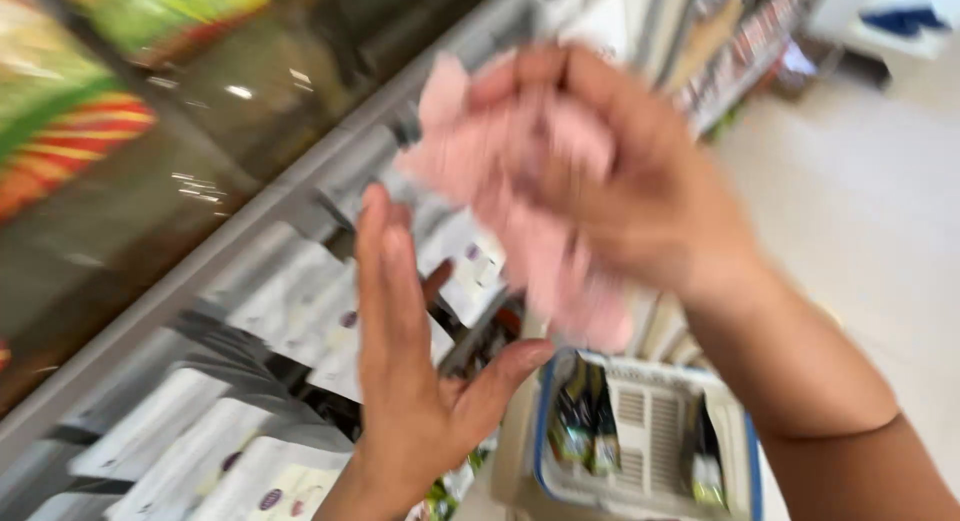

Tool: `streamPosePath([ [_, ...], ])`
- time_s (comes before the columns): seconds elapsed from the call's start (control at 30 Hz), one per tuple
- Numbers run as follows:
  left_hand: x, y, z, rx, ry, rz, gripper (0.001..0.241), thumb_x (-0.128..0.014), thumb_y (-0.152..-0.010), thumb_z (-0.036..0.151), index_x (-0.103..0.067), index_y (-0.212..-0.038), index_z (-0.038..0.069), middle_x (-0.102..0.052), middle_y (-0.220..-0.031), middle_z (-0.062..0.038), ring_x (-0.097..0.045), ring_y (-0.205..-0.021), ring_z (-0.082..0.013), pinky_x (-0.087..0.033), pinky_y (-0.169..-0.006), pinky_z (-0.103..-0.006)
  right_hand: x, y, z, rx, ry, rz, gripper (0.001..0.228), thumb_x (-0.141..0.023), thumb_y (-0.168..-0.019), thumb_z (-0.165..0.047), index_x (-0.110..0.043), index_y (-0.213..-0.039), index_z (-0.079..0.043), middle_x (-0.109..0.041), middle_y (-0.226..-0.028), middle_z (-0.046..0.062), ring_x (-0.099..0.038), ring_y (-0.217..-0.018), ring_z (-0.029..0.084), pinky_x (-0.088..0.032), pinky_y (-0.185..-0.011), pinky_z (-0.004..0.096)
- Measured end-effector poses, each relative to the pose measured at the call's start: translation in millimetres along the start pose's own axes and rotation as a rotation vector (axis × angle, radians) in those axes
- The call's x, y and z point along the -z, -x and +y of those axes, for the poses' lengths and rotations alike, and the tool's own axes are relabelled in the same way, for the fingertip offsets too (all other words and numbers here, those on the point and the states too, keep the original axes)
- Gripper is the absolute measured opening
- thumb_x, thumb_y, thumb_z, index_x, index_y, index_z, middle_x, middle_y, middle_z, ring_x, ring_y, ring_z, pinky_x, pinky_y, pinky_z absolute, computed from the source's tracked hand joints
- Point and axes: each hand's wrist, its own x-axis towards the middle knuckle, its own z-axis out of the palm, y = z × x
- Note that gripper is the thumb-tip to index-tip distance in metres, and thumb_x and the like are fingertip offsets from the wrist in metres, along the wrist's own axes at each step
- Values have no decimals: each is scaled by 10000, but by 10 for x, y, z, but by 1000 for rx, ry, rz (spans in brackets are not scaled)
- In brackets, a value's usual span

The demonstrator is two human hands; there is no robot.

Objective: Wiping down individual coffee bean bags and cleaning the shelves they are stored on.

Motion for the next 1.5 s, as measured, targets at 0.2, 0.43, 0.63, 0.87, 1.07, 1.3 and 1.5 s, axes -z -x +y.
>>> streamPosePath([
  [0.2,-1464,572,-308,707,1139,-113,585,-420,-1080,334,-360,-1559,3,-426,-1606,-164,-455,-1469,-277,-361,-1264,-428,-349,2009,1165,-79,163,120,730,-544,-1097,-301,-147,-1674,-97,-80,-1781,183,-93,-1709,375,-156,-1430,559],
  [0.43,-2786,1795,-22,1417,1554,-426,549,-393,-1091,466,-393,-1580,218,-387,-1624,42,-389,-1456,-145,-299,-1237,-365,158,3576,1957,-646,368,676,638,-527,-1061,-89,-273,-1646,-101,-517,-1491,322,-486,-1399,436,-368,-1187,523],
  [0.63,-3562,2801,-495,1461,1130,-653,456,-602,-1021,273,-595,-1443,100,-705,-1298,-112,-696,-1150,-216,-558,-951,-347,487,4728,2278,-899,-94,1023,555,-658,-995,-95,-425,-1498,-125,-684,-1232,184,-723,-958,188,-662,-781,373],
  [0.87,-4637,4359,-974,1280,490,-892,471,-761,-922,226,-646,-1347,60,-688,-1261,-186,-699,-1132,-296,-587,-930,-393,493,5338,2522,-1035,-246,1313,506,-607,-924,-91,-518,-1420,-133,-674,-1042,59,-666,-818,109,-591,-669,234],
  [1.07,-5266,4512,-649,911,170,-961,422,-760,-910,296,-665,-1254,73,-618,-1307,-147,-644,-1224,-374,-539,-1020,-488,579,5649,2596,-1013,-295,1343,527,-495,-905,-32,-448,-1427,-84,-572,-1245,120,-576,-1021,194,-478,-860,300],
  [1.3,-5711,5082,-660,870,-76,-1112,586,-734,-907,368,-435,-1363,154,-381,-1518,-194,-616,-1226,-483,-580,-872,-666,476,6091,2857,-1068,-187,1446,582,-584,-849,-109,-420,-1408,-97,-599,-1225,96,-609,-861,125,-558,-710,237],
  [1.5,-5304,4544,-825,1281,261,-972,448,-797,-753,194,-590,-1148,234,-681,-978,-95,-702,-885,-331,-521,-782,-423,542,6081,2816,-1289,29,982,605,-434,-906,29,-300,-1496,11,-506,-1340,201,-611,-1037,241,-622,-825,340],
])
